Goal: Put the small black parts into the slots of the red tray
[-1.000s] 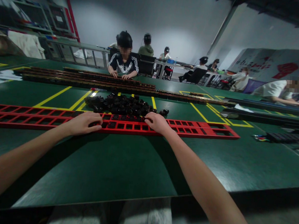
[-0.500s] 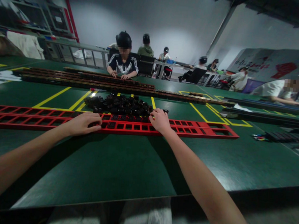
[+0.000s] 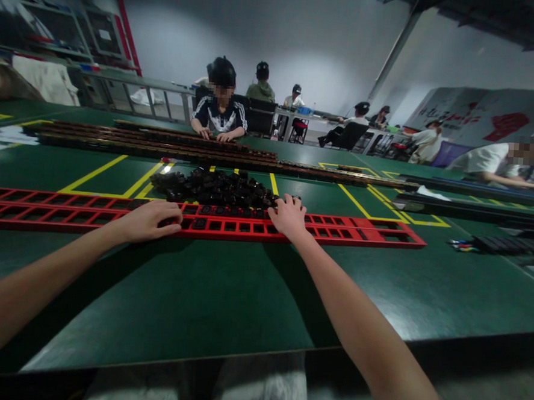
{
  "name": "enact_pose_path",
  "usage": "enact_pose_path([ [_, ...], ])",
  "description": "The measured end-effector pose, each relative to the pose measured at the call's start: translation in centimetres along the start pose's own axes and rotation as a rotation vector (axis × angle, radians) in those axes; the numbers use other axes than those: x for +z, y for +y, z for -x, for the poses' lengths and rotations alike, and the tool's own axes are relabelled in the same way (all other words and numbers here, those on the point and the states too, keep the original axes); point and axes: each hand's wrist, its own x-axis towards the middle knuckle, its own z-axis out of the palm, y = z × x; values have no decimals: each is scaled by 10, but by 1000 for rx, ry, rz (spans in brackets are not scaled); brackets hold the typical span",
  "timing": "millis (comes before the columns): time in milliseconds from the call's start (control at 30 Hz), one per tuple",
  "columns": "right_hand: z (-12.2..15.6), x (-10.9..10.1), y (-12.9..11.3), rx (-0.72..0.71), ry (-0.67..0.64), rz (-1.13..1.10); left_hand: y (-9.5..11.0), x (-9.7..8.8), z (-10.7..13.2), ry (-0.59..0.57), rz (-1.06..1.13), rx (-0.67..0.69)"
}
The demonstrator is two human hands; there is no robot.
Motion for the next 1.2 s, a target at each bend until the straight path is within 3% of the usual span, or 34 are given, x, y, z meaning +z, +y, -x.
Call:
enact_pose_path([
  [133,1,-2,0,28,-62,-27,0,0,0,-1,7,6],
  [500,2,-2,-1,-14,20,3,0,1,0,22,0,16],
  [800,-2,1,2,12,-84,-72,-1,1,0,25,1,14],
  [1200,-2,-3,4,-91,216,-259,0,0,0,-4,0,-7],
])
